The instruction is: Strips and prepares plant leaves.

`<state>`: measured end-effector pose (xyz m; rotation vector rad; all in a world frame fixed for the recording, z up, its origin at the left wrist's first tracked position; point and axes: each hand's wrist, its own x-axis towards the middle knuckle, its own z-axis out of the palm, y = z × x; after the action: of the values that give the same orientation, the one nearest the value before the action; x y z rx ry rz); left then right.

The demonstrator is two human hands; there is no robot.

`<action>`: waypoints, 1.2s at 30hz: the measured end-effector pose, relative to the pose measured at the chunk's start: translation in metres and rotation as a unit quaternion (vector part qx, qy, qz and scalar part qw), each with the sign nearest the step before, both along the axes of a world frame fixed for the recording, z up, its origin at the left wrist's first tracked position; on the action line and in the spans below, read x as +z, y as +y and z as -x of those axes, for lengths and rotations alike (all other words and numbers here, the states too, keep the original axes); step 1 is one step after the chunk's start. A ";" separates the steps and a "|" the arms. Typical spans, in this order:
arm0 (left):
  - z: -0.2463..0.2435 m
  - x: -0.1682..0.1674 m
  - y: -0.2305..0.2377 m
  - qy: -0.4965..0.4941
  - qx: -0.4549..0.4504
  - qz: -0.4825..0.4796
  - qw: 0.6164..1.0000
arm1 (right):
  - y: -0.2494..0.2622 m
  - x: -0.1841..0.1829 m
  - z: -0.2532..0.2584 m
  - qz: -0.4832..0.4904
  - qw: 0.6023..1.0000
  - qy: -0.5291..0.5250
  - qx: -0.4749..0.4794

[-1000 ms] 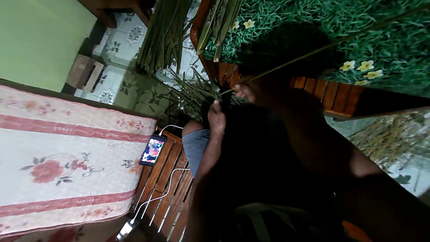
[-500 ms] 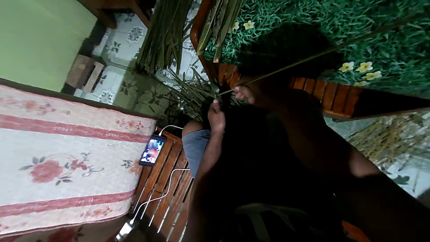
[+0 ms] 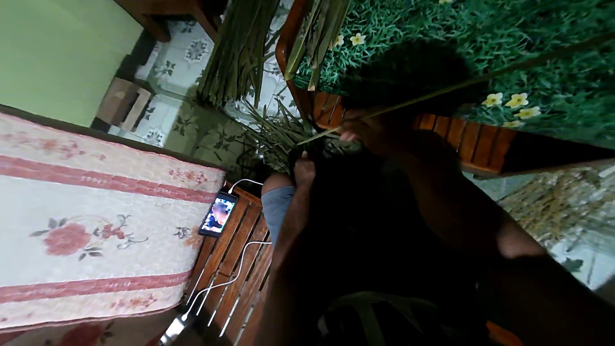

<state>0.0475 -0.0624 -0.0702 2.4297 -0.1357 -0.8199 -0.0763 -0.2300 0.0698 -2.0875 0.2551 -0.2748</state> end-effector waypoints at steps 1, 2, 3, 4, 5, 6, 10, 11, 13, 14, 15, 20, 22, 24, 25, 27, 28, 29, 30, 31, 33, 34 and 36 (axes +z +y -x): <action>-0.002 0.000 -0.003 0.007 0.000 -0.006 1.000 | -0.006 -0.001 -0.001 0.017 1.000 -0.017 -0.009; -0.001 0.005 -0.005 0.017 0.015 0.009 1.000 | -0.011 -0.005 -0.001 0.031 0.999 -0.022 -0.013; 0.003 0.011 -0.005 0.029 0.050 0.042 0.997 | -0.012 -0.010 0.000 0.036 0.999 -0.020 -0.015; 0.006 0.017 -0.006 0.043 0.101 0.095 0.989 | -0.011 -0.012 0.000 0.031 0.999 -0.014 -0.014; 0.008 0.021 -0.008 0.057 0.162 0.152 0.973 | -0.011 -0.010 -0.002 0.020 1.000 -0.003 -0.012; 0.008 0.022 -0.008 0.067 0.214 0.210 0.952 | -0.010 -0.008 -0.003 0.008 1.000 0.008 -0.013; 0.015 0.048 -0.004 0.070 0.234 0.347 0.905 | -0.003 -0.003 -0.004 0.003 1.000 0.008 -0.025; 0.021 0.058 -0.003 0.036 0.184 0.339 0.922 | -0.002 -0.003 -0.005 0.002 1.000 0.005 -0.020; 0.034 0.080 0.001 -0.020 0.051 0.294 0.954 | 0.001 -0.002 -0.008 0.008 1.000 0.008 -0.004; 0.041 0.093 -0.001 -0.044 -0.009 0.282 0.958 | 0.002 -0.002 -0.009 0.017 1.000 0.005 0.006; 0.046 0.103 -0.003 -0.064 -0.058 0.271 0.959 | 0.002 -0.004 -0.011 0.028 1.000 -0.001 0.013; 0.024 0.079 0.003 -0.063 -0.069 0.166 0.982 | -0.001 -0.015 -0.008 0.047 0.995 -0.086 0.005; 0.018 0.069 0.005 -0.056 -0.042 0.150 0.986 | -0.003 -0.018 -0.007 0.050 0.992 -0.116 0.006; 0.027 0.080 0.003 -0.064 -0.042 0.176 0.981 | -0.003 -0.017 -0.006 0.065 0.992 -0.112 0.010; 0.034 0.085 0.001 -0.069 -0.048 0.193 0.978 | -0.002 -0.016 -0.004 0.070 0.992 -0.101 0.011; 0.036 0.079 0.000 -0.064 -0.049 0.192 0.978 | -0.001 -0.010 0.000 0.066 0.994 -0.083 -0.002; 0.029 0.064 0.002 -0.047 -0.032 0.169 0.984 | -0.002 -0.006 0.002 0.061 0.995 -0.082 -0.013; 0.021 0.045 0.006 -0.023 -0.006 0.140 0.990 | -0.003 -0.002 0.005 0.063 0.994 -0.082 -0.025; 0.014 0.032 0.008 0.008 0.027 0.124 0.992 | -0.005 0.003 0.007 0.065 0.994 -0.078 -0.035; 0.010 0.027 0.009 0.034 0.062 0.121 0.990 | -0.009 0.006 0.007 0.063 0.995 -0.062 -0.046; 0.014 0.023 0.008 0.062 0.132 0.170 0.975 | -0.012 0.006 0.009 0.038 0.997 -0.014 -0.065; 0.016 0.024 0.007 0.078 0.166 0.221 0.958 | -0.011 0.003 0.009 0.024 0.997 -0.003 -0.071; 0.020 0.036 0.001 0.094 0.192 0.318 0.924 | -0.010 0.000 0.005 -0.006 0.997 -0.017 -0.076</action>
<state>0.0279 -0.0613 -0.0343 1.6810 0.1297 -0.6872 -0.0815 -0.2403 0.0693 -2.0533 0.3948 -0.3976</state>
